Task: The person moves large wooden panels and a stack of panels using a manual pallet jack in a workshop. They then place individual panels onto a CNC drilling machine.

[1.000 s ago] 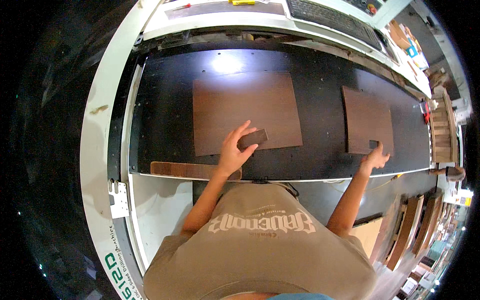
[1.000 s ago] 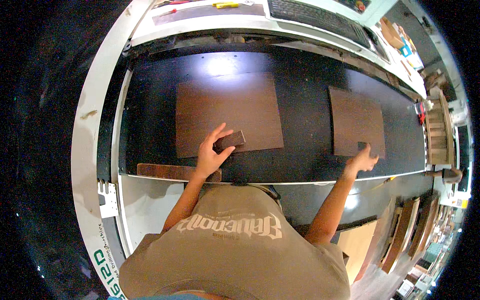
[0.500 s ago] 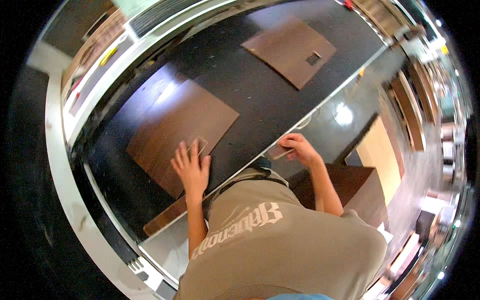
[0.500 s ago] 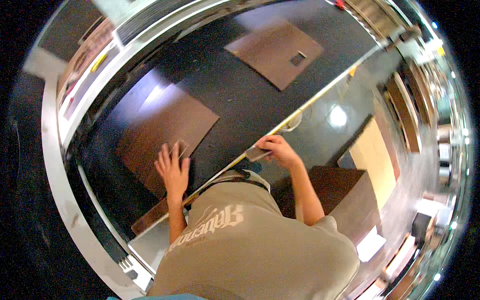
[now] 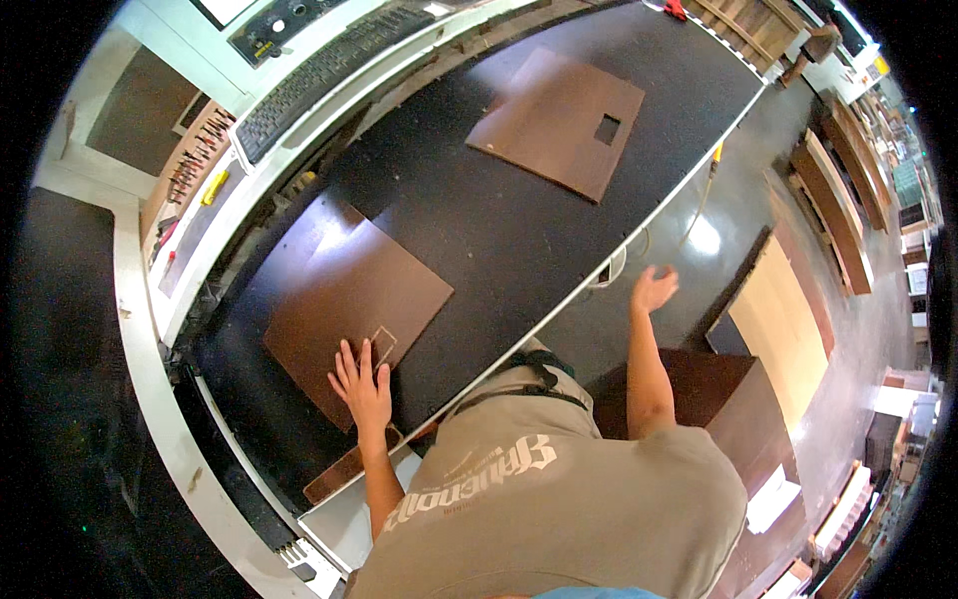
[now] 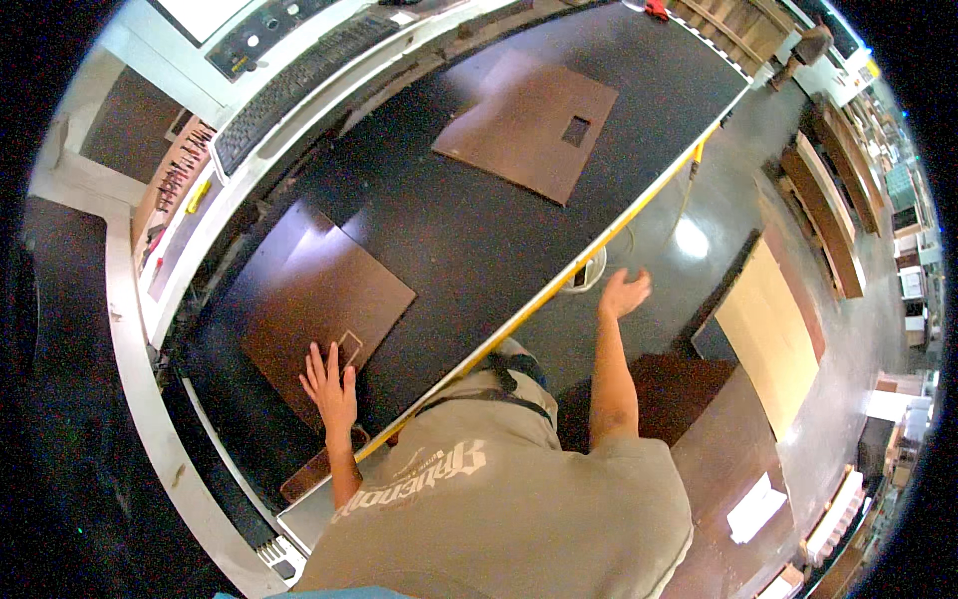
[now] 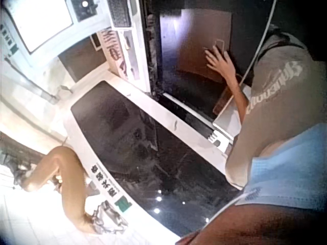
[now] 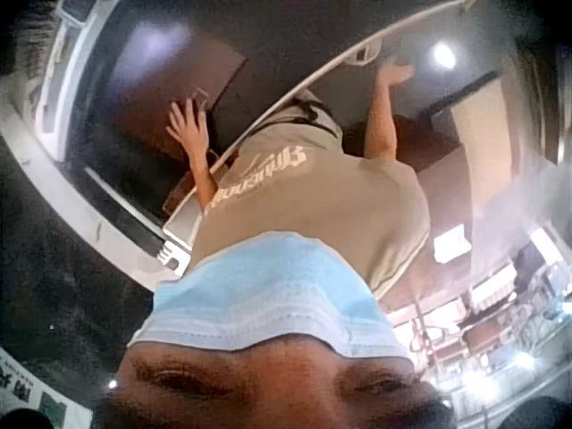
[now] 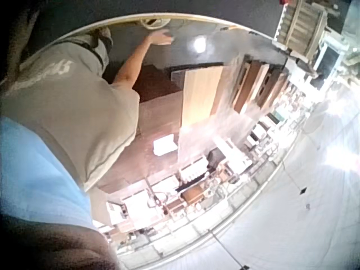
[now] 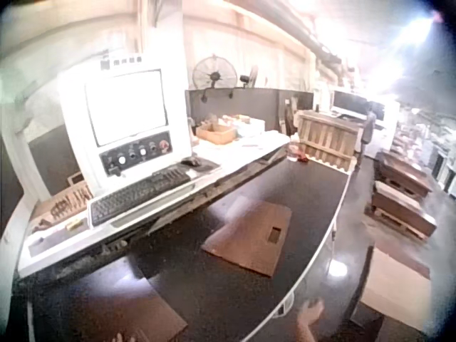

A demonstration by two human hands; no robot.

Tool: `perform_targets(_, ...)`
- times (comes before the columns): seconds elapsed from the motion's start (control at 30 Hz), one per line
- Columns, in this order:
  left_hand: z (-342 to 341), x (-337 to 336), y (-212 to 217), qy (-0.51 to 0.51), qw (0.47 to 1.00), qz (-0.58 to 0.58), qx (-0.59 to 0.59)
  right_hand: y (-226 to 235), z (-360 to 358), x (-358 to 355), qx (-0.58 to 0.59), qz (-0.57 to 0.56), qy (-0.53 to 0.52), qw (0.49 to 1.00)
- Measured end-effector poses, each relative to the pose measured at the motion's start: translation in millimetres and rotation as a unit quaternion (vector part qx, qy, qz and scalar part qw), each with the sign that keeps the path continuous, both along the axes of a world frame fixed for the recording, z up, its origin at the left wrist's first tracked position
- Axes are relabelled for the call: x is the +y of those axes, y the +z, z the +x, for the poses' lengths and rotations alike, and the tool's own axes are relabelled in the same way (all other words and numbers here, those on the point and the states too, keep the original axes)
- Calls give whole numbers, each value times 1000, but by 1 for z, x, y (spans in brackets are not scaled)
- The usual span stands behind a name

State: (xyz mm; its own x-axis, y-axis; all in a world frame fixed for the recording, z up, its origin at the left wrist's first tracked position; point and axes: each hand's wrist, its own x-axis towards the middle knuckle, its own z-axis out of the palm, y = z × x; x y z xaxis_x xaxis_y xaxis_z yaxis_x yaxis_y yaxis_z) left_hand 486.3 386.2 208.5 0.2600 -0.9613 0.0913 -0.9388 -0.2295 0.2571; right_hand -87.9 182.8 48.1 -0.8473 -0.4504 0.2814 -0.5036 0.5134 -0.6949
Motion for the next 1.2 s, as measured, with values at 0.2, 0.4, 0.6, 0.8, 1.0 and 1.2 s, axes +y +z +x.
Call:
perform_targets(0.2,-13,2,2,105,993,47,-30,180,38,-138,213,-74,444,867)
perform_targets(0.4,-22,-7,5,104,994,36,3,159,73,-199,270,128,462,835)
perform_targets(0.6,-25,4,8,258,966,-12,9,147,98,-153,233,144,383,882)
perform_targets(0.8,-22,32,-11,373,928,-4,21,142,115,-146,278,178,322,887)
perform_targets(1.0,-32,9,3,423,904,-5,56,126,105,-145,392,163,292,857)
perform_targets(1.2,-36,24,36,484,873,-45,35,177,282,-29,106,27,814,570)
